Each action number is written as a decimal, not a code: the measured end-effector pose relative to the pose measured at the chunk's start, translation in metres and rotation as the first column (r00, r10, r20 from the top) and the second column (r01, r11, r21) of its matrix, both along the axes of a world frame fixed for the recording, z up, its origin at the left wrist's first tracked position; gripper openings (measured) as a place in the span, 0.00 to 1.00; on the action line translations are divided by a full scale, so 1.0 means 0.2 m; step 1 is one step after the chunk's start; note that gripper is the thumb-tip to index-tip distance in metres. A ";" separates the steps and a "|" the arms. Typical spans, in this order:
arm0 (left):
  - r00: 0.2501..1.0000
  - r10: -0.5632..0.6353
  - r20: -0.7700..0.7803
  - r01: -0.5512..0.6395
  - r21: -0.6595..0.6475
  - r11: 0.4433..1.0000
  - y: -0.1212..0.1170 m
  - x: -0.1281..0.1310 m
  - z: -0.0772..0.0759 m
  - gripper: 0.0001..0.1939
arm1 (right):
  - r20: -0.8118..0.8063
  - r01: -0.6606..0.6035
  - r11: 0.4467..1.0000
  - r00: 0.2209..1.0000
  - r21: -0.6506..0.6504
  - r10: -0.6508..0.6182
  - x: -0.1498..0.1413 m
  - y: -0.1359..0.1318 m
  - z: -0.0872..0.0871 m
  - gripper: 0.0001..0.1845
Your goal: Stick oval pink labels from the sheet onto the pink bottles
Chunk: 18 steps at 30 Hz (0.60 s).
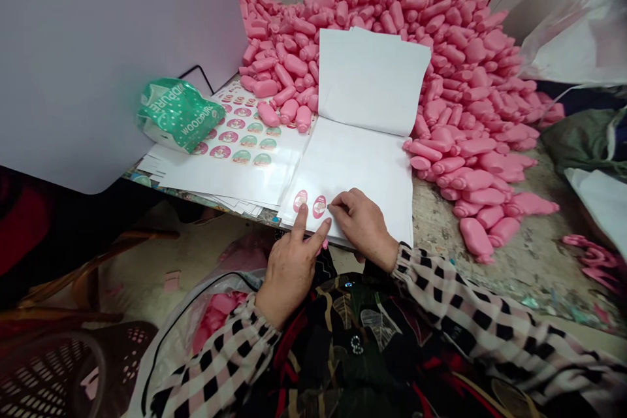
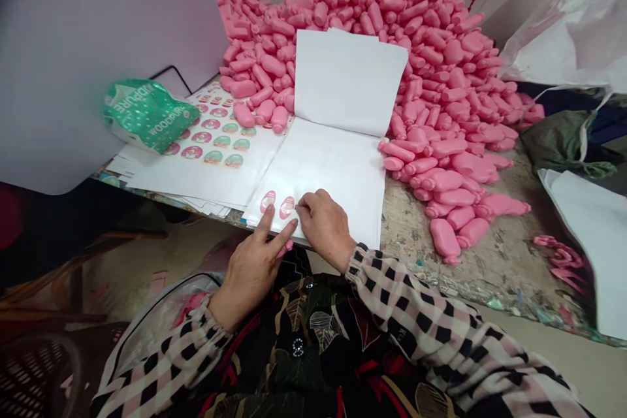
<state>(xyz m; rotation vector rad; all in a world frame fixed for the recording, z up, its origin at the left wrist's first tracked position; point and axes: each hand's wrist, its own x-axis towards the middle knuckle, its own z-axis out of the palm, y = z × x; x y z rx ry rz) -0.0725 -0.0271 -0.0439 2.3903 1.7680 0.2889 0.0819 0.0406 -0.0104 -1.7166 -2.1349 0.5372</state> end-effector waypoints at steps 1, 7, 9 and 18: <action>1.000 0.004 0.005 -0.004 0.004 1.000 0.00 0.00 0.00 0.27 | -0.011 0.007 1.000 1.000 -0.005 -0.007 0.00 0.00 0.00 0.10; 0.999 0.020 0.027 -0.021 0.019 1.000 0.00 0.01 -0.02 0.29 | -0.043 0.068 0.997 0.997 -0.043 -0.069 -0.03 0.00 0.01 0.12; 0.999 0.024 0.029 -0.025 0.013 1.000 0.00 0.01 -0.02 0.29 | -0.039 0.118 0.991 0.992 -0.062 -0.120 -0.03 0.01 0.01 0.12; 0.999 0.022 -0.034 -0.021 0.026 0.999 -0.01 0.01 0.00 0.33 | -0.019 0.131 0.991 0.991 -0.004 -0.131 -0.05 0.02 0.04 0.11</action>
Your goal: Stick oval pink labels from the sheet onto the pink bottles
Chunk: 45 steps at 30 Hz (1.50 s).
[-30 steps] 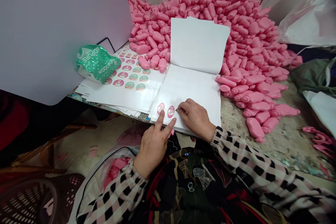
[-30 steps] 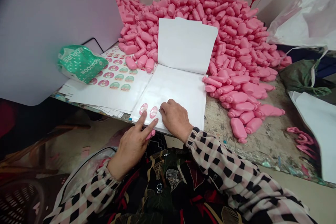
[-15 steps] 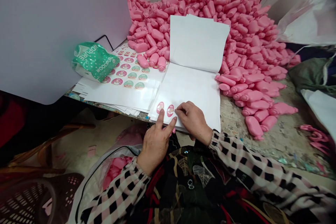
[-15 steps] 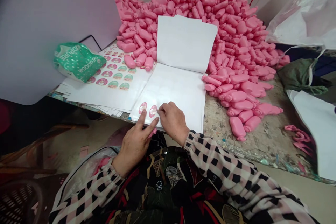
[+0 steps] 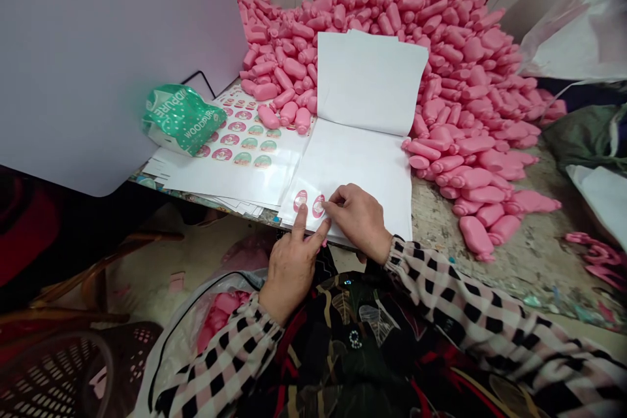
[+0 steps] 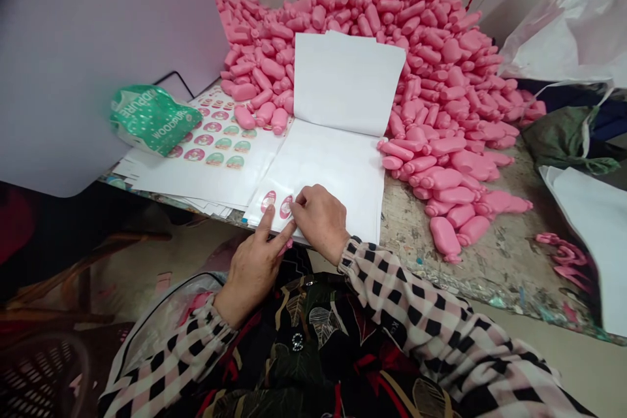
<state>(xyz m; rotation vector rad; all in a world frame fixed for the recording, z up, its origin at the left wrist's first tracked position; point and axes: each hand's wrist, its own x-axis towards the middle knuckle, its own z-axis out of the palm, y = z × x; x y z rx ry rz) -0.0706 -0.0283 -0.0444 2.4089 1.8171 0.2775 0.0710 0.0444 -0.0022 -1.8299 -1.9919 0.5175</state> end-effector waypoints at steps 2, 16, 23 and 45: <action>1.000 0.002 -0.020 -0.002 0.004 1.000 0.00 0.00 0.00 0.33 | 0.034 -0.035 0.998 0.999 0.061 0.033 -0.01 -0.01 0.01 0.10; 0.957 -0.053 0.285 0.047 0.025 0.999 -0.04 -0.06 -0.02 0.26 | -0.263 0.069 0.994 0.964 0.082 -0.045 0.15 0.00 0.06 0.12; 0.048 0.453 0.890 -0.054 -0.451 0.891 -0.09 -0.05 0.15 0.24 | -0.574 0.032 0.999 0.817 -0.032 -0.045 0.19 -0.08 0.06 0.14; -0.399 0.732 0.552 0.535 -0.508 0.675 0.16 0.16 0.26 0.23 | -0.545 -0.152 0.987 0.824 0.045 0.152 0.18 -0.23 0.10 0.11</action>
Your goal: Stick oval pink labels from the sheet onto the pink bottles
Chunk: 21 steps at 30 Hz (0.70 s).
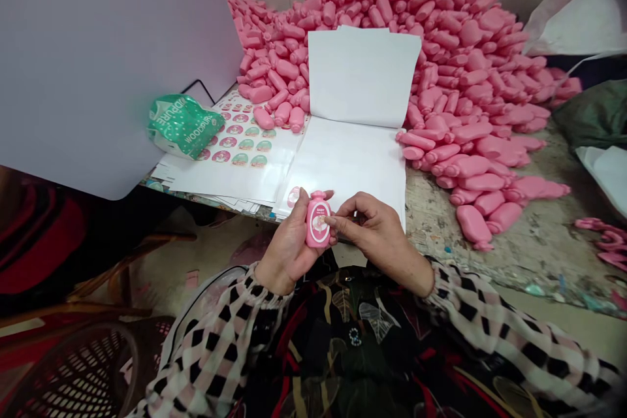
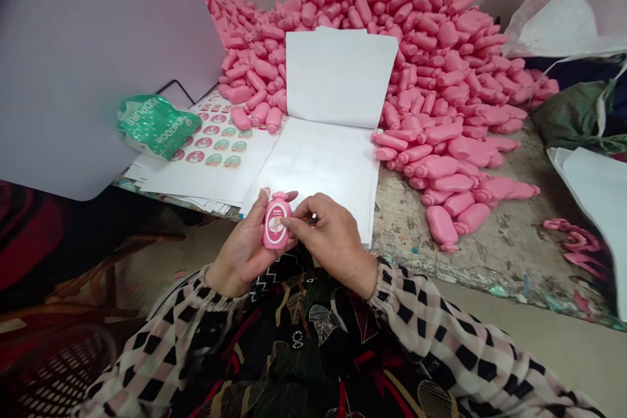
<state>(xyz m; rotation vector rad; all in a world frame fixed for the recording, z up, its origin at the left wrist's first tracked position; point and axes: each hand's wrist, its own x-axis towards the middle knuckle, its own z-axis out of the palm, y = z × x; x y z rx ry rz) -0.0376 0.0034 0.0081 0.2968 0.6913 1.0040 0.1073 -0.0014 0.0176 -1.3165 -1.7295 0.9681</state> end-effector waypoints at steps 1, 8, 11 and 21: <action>1.000 0.000 -0.003 0.000 0.005 1.000 0.00 0.00 0.00 0.24 | 0.002 0.000 1.000 1.000 0.002 0.000 0.00 0.00 0.00 0.10; 1.000 -0.010 -0.024 0.011 0.020 1.000 0.00 0.00 0.00 0.25 | 0.009 0.015 1.000 1.000 -0.001 -0.015 0.00 0.01 -0.03 0.10; 0.993 -0.063 -0.095 0.068 0.053 0.996 -0.02 -0.02 0.02 0.22 | 0.041 0.005 1.000 0.999 0.000 -0.005 0.01 0.01 -0.02 0.10; 0.951 -0.255 -0.175 0.270 0.070 0.960 -0.05 -0.10 0.04 0.25 | 0.182 -0.097 0.992 0.980 0.084 0.081 0.11 0.09 0.02 0.08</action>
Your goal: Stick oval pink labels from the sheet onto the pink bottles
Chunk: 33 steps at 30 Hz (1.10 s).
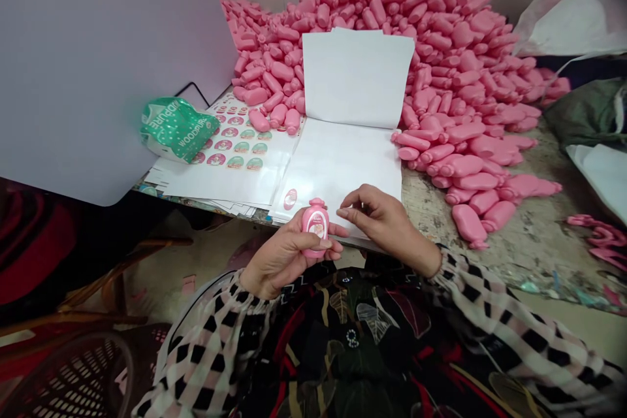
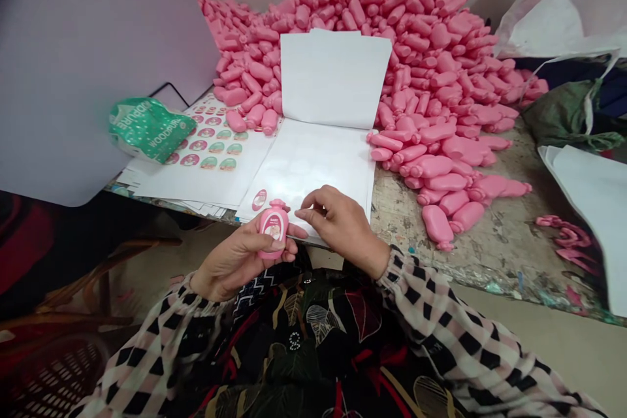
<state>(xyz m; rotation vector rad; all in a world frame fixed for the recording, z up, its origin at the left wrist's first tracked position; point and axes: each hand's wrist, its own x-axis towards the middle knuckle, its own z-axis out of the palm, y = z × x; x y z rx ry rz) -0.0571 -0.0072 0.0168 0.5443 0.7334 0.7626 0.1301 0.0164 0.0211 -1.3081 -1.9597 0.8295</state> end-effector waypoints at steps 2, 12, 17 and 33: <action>1.000 -0.006 0.011 0.006 -0.009 1.000 -0.01 0.02 0.00 0.19 | -0.055 0.057 0.998 0.997 -0.035 -0.059 -0.01 0.00 0.00 0.15; 0.989 -0.087 -0.116 0.103 0.135 0.986 -0.07 0.06 -0.02 0.14 | -0.187 0.099 0.983 0.974 -0.153 -0.127 0.01 -0.04 -0.05 0.16; 0.923 -0.045 -0.383 0.065 0.040 0.997 -0.15 -0.16 -0.09 0.24 | 0.366 0.304 0.935 0.862 0.182 -0.351 0.45 -0.10 -0.06 0.09; 0.207 -0.122 -0.971 0.326 -0.049 0.944 -0.51 -0.65 -0.33 0.23 | 0.744 0.519 0.839 0.493 0.164 -0.450 0.75 -0.25 -0.07 0.13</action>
